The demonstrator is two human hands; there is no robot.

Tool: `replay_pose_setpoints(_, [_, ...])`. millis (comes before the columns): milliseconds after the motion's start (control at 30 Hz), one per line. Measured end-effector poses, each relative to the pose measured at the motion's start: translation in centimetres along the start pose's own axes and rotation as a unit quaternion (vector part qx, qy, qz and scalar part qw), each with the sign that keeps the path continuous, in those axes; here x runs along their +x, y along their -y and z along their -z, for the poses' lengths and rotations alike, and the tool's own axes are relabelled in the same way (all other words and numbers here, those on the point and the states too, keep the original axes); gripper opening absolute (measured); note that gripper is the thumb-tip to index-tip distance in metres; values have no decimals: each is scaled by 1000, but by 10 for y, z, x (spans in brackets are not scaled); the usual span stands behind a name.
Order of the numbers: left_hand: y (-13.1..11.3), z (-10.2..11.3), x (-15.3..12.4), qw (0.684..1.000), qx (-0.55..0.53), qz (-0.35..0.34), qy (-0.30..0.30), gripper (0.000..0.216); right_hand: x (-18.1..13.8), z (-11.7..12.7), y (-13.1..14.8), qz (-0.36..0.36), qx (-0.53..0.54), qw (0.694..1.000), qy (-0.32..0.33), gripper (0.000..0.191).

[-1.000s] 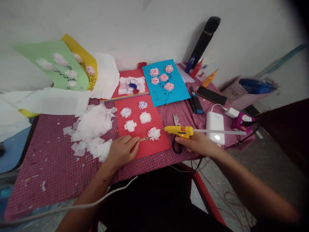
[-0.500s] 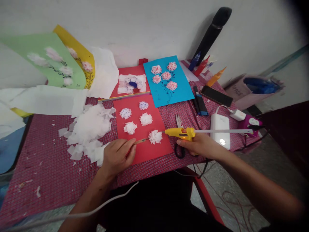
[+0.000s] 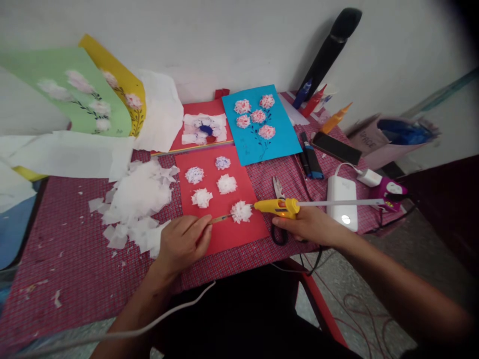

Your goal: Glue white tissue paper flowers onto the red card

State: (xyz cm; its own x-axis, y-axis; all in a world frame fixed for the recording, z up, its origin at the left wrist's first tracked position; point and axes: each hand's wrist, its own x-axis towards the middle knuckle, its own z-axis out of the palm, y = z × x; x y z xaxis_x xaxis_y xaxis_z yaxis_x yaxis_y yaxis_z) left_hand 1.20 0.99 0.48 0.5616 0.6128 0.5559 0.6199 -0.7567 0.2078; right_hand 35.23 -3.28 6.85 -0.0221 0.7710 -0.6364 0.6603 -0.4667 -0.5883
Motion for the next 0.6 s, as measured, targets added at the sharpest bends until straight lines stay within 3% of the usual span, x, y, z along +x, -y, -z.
replay_pose_setpoints(600, [-2,0,2,1000,7,-2,5,26,3,-3,0,3,-7,1000,-10,36])
